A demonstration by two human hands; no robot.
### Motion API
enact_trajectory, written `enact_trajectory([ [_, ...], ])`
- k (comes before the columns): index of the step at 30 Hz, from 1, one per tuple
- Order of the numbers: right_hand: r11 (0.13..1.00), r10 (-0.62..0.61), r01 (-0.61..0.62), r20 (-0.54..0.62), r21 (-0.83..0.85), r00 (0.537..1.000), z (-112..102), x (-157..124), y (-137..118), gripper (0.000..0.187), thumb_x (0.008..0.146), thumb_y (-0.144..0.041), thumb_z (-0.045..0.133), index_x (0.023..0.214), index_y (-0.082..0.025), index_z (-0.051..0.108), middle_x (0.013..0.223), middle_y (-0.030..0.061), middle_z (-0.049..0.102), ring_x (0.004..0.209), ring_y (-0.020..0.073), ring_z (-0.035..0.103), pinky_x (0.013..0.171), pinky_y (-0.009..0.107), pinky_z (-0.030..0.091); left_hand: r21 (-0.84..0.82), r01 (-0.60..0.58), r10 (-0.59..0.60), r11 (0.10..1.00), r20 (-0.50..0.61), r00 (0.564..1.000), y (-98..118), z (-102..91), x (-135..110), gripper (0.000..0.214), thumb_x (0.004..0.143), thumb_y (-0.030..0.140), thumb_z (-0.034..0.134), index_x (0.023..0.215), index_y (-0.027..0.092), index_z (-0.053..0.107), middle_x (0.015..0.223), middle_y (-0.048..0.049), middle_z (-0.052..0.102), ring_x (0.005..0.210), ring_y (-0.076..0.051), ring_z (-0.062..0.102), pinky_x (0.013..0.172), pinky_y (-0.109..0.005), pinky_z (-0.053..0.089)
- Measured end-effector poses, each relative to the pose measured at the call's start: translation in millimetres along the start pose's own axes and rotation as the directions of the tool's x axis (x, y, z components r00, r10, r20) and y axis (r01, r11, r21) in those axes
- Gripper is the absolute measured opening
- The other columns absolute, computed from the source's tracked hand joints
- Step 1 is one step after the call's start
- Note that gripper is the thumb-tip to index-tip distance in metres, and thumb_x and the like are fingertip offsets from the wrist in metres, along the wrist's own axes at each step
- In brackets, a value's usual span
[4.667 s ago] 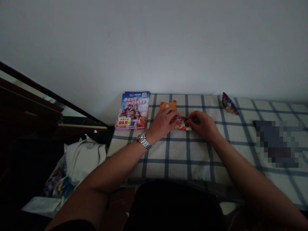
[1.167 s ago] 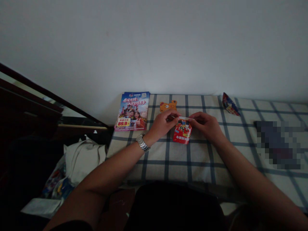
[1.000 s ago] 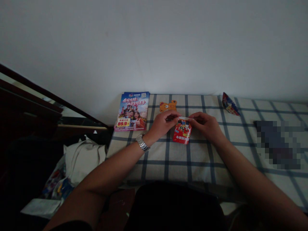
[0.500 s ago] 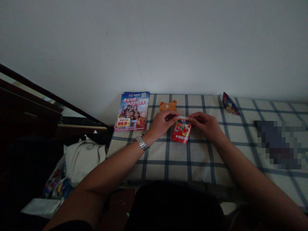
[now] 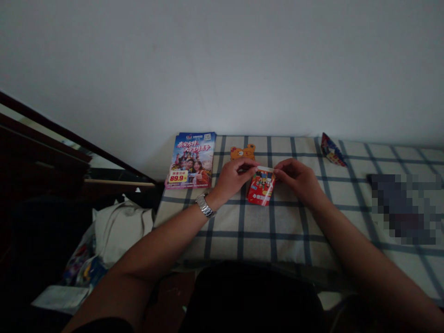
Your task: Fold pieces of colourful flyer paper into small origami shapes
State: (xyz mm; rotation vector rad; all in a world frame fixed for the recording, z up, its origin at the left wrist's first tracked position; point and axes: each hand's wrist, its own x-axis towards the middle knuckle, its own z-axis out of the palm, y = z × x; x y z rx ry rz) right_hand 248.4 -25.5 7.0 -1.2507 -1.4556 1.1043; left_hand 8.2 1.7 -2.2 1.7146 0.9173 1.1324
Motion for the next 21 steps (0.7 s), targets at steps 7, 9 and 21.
enact_trajectory([
  [7, 0.998, 0.042, -0.042, 0.023, -0.042, 0.999, -4.7, 1.6, -1.7, 0.041, 0.081, -0.062, 0.087, 0.087, -0.024, 0.070, 0.078, 0.0039, 0.077, 0.068, 0.0215, 0.073, 0.065, 0.036, 0.064, 0.030, -0.019, 0.019, 0.999, -0.002, 1.000, 1.8, -0.8, 0.8, 0.012, 0.100, 0.024, 0.072, 0.109, 0.021, 0.078, 0.113, -0.0061, 0.081, 0.103, -0.019, 0.077, 0.094, -0.033, 0.063],
  [9, 0.999, 0.042, -0.041, 0.003, -0.021, 0.999, -4.7, 1.7, -1.5, 0.041, 0.081, -0.060, 0.088, 0.087, -0.024, 0.070, 0.079, 0.0034, 0.077, 0.068, 0.0213, 0.073, 0.066, 0.036, 0.064, 0.025, -0.019, 0.019, 1.000, -0.004, 1.000, 1.2, -0.8, 0.7, 0.013, 0.100, 0.027, 0.073, 0.110, 0.020, 0.078, 0.113, -0.0065, 0.081, 0.102, -0.019, 0.077, 0.094, -0.033, 0.063],
  [21, 0.993, 0.103, -0.104, 0.022, 0.061, 0.994, 0.9, -0.7, -2.0, 0.038, 0.083, -0.063, 0.085, 0.088, -0.026, 0.078, 0.083, 0.0035, 0.080, 0.074, 0.0230, 0.074, 0.072, 0.038, 0.066, -0.014, -0.008, 0.008, 1.000, -0.017, 1.000, -1.4, 0.9, -0.7, 0.016, 0.100, 0.034, 0.075, 0.111, 0.022, 0.078, 0.113, -0.0063, 0.081, 0.102, -0.018, 0.077, 0.095, -0.034, 0.062],
])
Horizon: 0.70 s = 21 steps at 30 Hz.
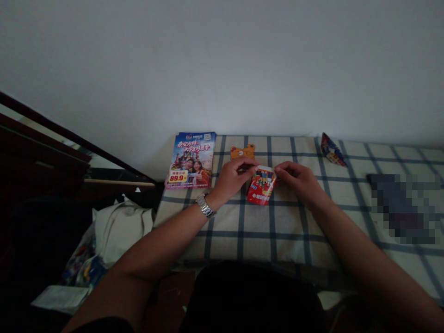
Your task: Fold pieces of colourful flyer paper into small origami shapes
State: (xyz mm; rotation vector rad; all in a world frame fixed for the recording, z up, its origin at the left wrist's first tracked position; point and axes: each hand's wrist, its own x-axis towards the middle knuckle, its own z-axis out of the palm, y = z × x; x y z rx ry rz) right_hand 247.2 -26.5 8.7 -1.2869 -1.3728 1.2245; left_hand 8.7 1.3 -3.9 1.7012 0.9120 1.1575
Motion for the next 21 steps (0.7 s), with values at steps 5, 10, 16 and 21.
enact_trajectory([
  [5, 0.999, -0.029, 0.028, -0.017, -0.040, 0.999, -1.1, 0.7, 2.5, 0.038, 0.084, -0.062, 0.084, 0.087, -0.025, 0.077, 0.082, 0.0039, 0.079, 0.073, 0.0225, 0.073, 0.072, 0.037, 0.064, -0.015, -0.001, 0.001, 1.000, 0.004, 1.000, -1.4, 0.7, 0.3, 0.014, 0.100, 0.029, 0.075, 0.111, 0.021, 0.077, 0.112, -0.0061, 0.080, 0.100, -0.018, 0.076, 0.093, -0.032, 0.062],
  [10, 0.998, -0.041, 0.039, -0.027, -0.057, 0.999, -0.5, 0.3, 3.6, 0.036, 0.086, -0.060, 0.083, 0.092, -0.025, 0.076, 0.084, 0.0040, 0.080, 0.075, 0.0230, 0.074, 0.071, 0.037, 0.064, -0.037, -0.023, 0.024, 0.999, 0.032, 0.999, -4.5, 1.1, 1.1, 0.011, 0.099, 0.027, 0.075, 0.107, 0.020, 0.077, 0.110, -0.0057, 0.080, 0.100, -0.017, 0.076, 0.093, -0.032, 0.061],
  [16, 0.997, -0.071, 0.071, 0.003, -0.029, 0.997, 2.2, -1.5, 0.0, 0.036, 0.087, -0.057, 0.083, 0.101, -0.025, 0.076, 0.094, 0.0051, 0.082, 0.086, 0.0238, 0.078, 0.078, 0.037, 0.065, -0.035, 0.022, -0.021, 0.999, 0.037, 0.999, -4.9, 1.4, 0.7, 0.016, 0.099, 0.032, 0.076, 0.108, 0.019, 0.077, 0.111, -0.0072, 0.081, 0.100, -0.019, 0.076, 0.093, -0.033, 0.061],
  [21, 0.997, -0.070, 0.070, -0.006, -0.036, 0.998, 2.5, -0.8, 1.1, 0.035, 0.083, -0.056, 0.086, 0.097, -0.025, 0.077, 0.092, 0.0057, 0.082, 0.084, 0.0242, 0.078, 0.077, 0.038, 0.066, -0.081, 0.029, -0.025, 0.996, 0.042, 0.999, -5.3, 1.3, 1.0, 0.022, 0.097, 0.038, 0.079, 0.107, 0.019, 0.077, 0.109, -0.0071, 0.080, 0.098, -0.019, 0.076, 0.093, -0.034, 0.060],
])
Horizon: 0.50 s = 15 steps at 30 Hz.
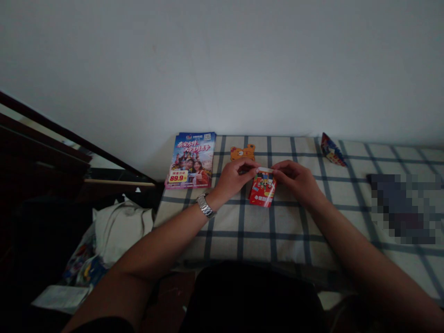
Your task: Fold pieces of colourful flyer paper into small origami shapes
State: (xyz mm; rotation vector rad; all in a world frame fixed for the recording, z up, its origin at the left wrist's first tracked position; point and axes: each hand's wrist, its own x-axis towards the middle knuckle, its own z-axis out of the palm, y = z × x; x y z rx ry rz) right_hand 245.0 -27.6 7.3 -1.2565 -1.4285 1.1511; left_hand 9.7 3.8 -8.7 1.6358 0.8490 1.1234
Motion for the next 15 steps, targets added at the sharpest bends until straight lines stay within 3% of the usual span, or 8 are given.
enact_trajectory([
  [5, 0.999, -0.003, 0.004, -0.009, 0.033, 1.000, 0.0, 0.3, -0.1, 0.037, 0.082, -0.055, 0.088, 0.097, -0.024, 0.076, 0.092, 0.0056, 0.082, 0.083, 0.0230, 0.077, 0.077, 0.037, 0.066, -0.051, 0.017, -0.015, 0.999, 0.031, 0.999, -0.1, -1.9, 1.0, 0.028, 0.096, 0.043, 0.081, 0.108, 0.018, 0.078, 0.110, -0.0081, 0.079, 0.101, -0.019, 0.074, 0.094, -0.032, 0.059],
  [15, 0.998, -0.010, 0.012, -0.026, 0.060, 1.000, 0.0, -0.7, -3.9, 0.034, 0.082, -0.053, 0.089, 0.096, -0.024, 0.077, 0.086, 0.0036, 0.079, 0.078, 0.0199, 0.074, 0.073, 0.034, 0.064, -0.357, 0.137, -0.106, 0.924, 0.105, 0.989, -5.7, 1.1, 1.1, 0.029, 0.093, 0.044, 0.084, 0.111, 0.021, 0.080, 0.113, -0.0059, 0.078, 0.102, -0.018, 0.074, 0.093, -0.033, 0.061],
])
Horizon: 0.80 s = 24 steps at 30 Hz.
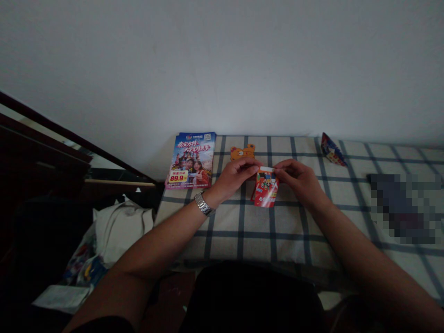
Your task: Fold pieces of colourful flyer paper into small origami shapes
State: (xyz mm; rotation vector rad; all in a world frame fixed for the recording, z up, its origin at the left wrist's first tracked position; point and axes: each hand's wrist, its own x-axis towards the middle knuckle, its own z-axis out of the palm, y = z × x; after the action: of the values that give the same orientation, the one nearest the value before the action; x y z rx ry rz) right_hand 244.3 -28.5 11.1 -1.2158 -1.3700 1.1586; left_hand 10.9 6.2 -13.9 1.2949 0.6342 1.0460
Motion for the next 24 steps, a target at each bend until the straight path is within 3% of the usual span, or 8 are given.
enact_trajectory([
  [19, 0.999, -0.035, 0.035, 0.027, 0.009, 0.999, -1.1, -0.5, 1.6, 0.031, 0.083, -0.049, 0.089, 0.095, -0.024, 0.076, 0.089, 0.0033, 0.079, 0.080, 0.0191, 0.073, 0.074, 0.032, 0.061, -0.027, 0.048, -0.048, 0.998, 0.009, 0.999, 3.9, 1.4, -1.5, 0.033, 0.090, 0.046, 0.085, 0.106, 0.018, 0.077, 0.108, -0.0063, 0.075, 0.096, -0.017, 0.071, 0.089, -0.031, 0.060],
  [24, 0.999, -0.035, 0.036, 0.027, -0.037, 0.999, -0.9, -0.6, 2.1, 0.034, 0.082, -0.051, 0.089, 0.095, -0.023, 0.076, 0.090, 0.0046, 0.079, 0.081, 0.0210, 0.074, 0.074, 0.034, 0.062, 0.159, -0.038, 0.037, 0.987, 0.011, 0.999, 6.2, -1.2, -1.0, 0.027, 0.094, 0.043, 0.081, 0.104, 0.019, 0.077, 0.104, -0.0059, 0.076, 0.093, -0.017, 0.070, 0.084, -0.029, 0.058],
])
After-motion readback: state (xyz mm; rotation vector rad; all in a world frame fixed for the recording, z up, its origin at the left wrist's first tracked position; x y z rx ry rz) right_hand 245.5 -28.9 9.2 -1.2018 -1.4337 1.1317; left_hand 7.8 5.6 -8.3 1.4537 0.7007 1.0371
